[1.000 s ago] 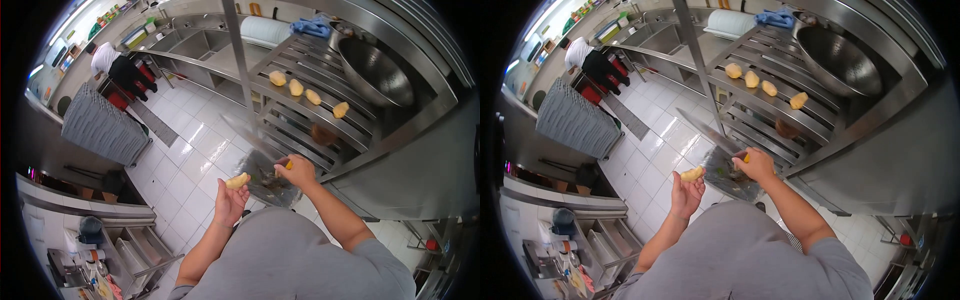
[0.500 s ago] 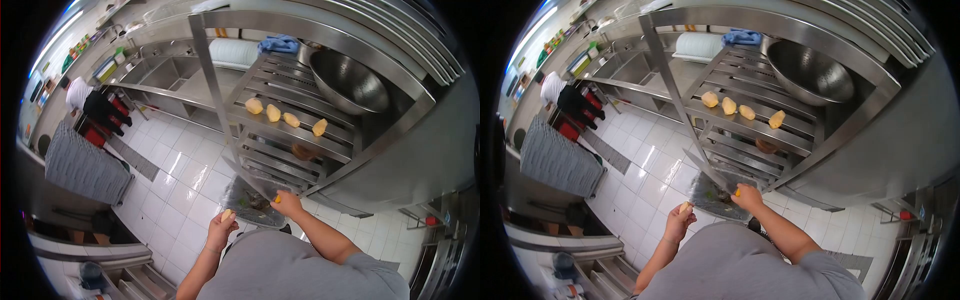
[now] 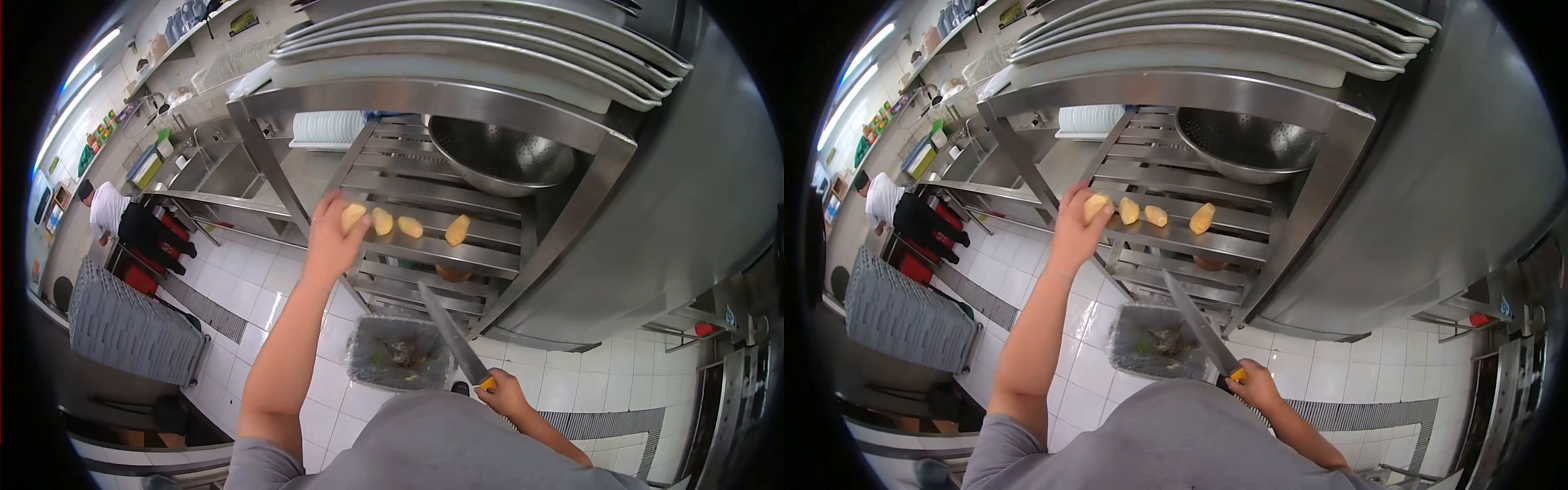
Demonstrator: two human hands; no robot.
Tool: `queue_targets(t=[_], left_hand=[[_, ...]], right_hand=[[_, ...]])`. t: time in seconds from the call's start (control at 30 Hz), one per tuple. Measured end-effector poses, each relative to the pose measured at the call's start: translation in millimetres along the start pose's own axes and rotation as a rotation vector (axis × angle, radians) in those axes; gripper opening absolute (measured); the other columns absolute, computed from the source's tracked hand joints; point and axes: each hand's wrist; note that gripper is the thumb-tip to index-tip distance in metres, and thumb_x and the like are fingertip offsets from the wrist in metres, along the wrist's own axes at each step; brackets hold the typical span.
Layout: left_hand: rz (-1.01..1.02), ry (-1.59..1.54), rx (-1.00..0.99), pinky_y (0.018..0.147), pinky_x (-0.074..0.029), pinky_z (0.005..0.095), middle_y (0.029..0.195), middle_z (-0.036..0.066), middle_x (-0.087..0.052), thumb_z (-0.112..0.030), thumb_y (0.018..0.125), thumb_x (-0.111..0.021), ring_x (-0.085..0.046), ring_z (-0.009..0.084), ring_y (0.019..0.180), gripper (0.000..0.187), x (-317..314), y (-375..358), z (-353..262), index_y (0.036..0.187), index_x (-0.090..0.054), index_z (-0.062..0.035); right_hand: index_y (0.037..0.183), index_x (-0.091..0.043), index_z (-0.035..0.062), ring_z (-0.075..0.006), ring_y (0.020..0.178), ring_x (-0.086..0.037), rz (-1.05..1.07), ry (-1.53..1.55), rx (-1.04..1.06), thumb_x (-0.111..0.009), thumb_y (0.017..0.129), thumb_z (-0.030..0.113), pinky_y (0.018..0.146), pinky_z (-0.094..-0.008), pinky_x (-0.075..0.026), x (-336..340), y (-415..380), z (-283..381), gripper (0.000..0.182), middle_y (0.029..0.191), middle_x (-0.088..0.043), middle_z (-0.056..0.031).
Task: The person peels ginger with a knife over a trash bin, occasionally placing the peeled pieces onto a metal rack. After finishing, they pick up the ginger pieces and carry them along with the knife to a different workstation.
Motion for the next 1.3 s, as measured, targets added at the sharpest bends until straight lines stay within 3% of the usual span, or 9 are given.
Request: queue_targets(t=[0.1,0.2,0.37,0.53,0.63,0.87,1.0,1.07,1.3], left_hand=[[0.035,0.295,-0.054,0.111,-0.045,0.0500,0.140,0.025,-0.060,-0.034,0.090,-0.078,-0.055,0.0445,0.132,0.047,-49,23,16,0.120,-0.068,0.0011],[0.153,0.162,0.096,0.111,-0.045,0.0505,0.140,0.024,-0.061,-0.037,0.090,-0.077,-0.055,0.0448,0.131,0.047,-69,33,11,0.121,-0.071,-0.0018],[0.227,0.249,0.182,0.107,-0.049,0.0497,0.132,0.019,-0.067,-0.041,0.079,-0.081,-0.060,0.0414,0.123,0.055,-67,37,1,0.121,-0.074,-0.0061],[0.259,0.294,0.194,0.105,-0.050,0.0497,0.125,0.017,-0.071,-0.048,0.075,-0.082,-0.061,0.0408,0.121,0.061,-57,32,-11,0.117,-0.076,-0.0046],[0.294,0.281,0.166,0.104,-0.050,0.0497,0.125,0.016,-0.071,-0.049,0.072,-0.084,-0.062,0.0408,0.119,0.060,-55,32,-11,0.112,-0.076,-0.0042],[0.332,-0.005,-0.134,0.105,-0.047,0.0524,0.131,0.008,-0.068,-0.041,0.071,-0.088,-0.058,0.0359,0.126,0.046,-45,19,26,0.107,-0.079,-0.0124],[0.346,0.007,-0.138,0.103,-0.048,0.0482,0.128,0.010,-0.069,-0.037,0.069,-0.090,-0.060,0.0365,0.123,0.045,-38,19,19,0.104,-0.078,-0.0113],[0.263,-0.027,-0.156,0.099,-0.048,0.0496,0.122,0.009,-0.068,-0.033,0.068,-0.090,-0.059,0.0360,0.120,0.041,-43,16,25,0.101,-0.078,-0.0110],[0.024,-0.028,-0.190,0.095,-0.049,0.0500,0.114,0.008,-0.065,-0.027,0.069,-0.089,-0.059,0.0351,0.111,0.038,-40,-3,45,0.099,-0.076,-0.0076]], right_hand=[[0.098,-0.065,-0.0003,-0.0375,0.084,-0.067,-0.130,0.035,0.102,-0.086,0.081,0.015,0.077,-0.0428,-0.055,50,10,37,0.031,0.095,-0.068,-0.0168],[0.106,-0.065,-0.0023,-0.0443,0.097,-0.065,-0.176,0.047,0.236,-0.084,0.081,0.017,0.084,-0.0447,-0.054,106,36,88,0.037,0.102,-0.066,-0.0211],[0.119,-0.067,0.0005,-0.0403,0.110,-0.066,-0.156,0.010,0.358,-0.079,0.080,0.014,0.095,-0.0417,-0.055,146,92,132,0.044,0.124,-0.064,-0.0185],[0.140,-0.060,0.0036,-0.0469,0.122,-0.062,-0.083,-0.115,0.370,-0.074,0.084,0.021,0.104,-0.0489,-0.053,154,148,188,0.060,0.155,-0.043,-0.0267],[0.141,-0.059,0.0055,-0.0476,0.127,-0.061,-0.148,-0.190,0.343,-0.075,0.084,0.023,0.107,-0.0486,-0.052,142,189,202,0.062,0.159,-0.038,-0.0303],[0.136,-0.065,0.0036,-0.0434,0.131,-0.059,-0.188,-0.202,0.162,-0.082,0.078,0.033,0.108,-0.0453,-0.050,116,231,240,0.067,0.153,-0.048,-0.0265],[0.136,-0.064,-0.0010,-0.0404,0.132,-0.059,-0.133,-0.195,0.105,-0.084,0.076,0.036,0.109,-0.0438,-0.049,94,250,253,0.073,0.150,-0.052,-0.0258],[0.135,-0.064,-0.0007,-0.0389,0.121,-0.066,-0.162,-0.242,0.103,-0.083,0.076,0.037,0.103,-0.0433,-0.053,82,265,252,0.072,0.144,-0.056,-0.0232],[0.133,-0.066,-0.0046,-0.0373,0.120,-0.067,-0.218,-0.372,-0.051,-0.084,0.072,0.036,0.103,-0.0413,-0.054,74,275,275,0.076,0.136,-0.062,-0.0243]])
Point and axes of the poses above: each hand's wrist, its own y-axis towards the middle knuckle, its own x-axis out of the back of the hand, z = x × y
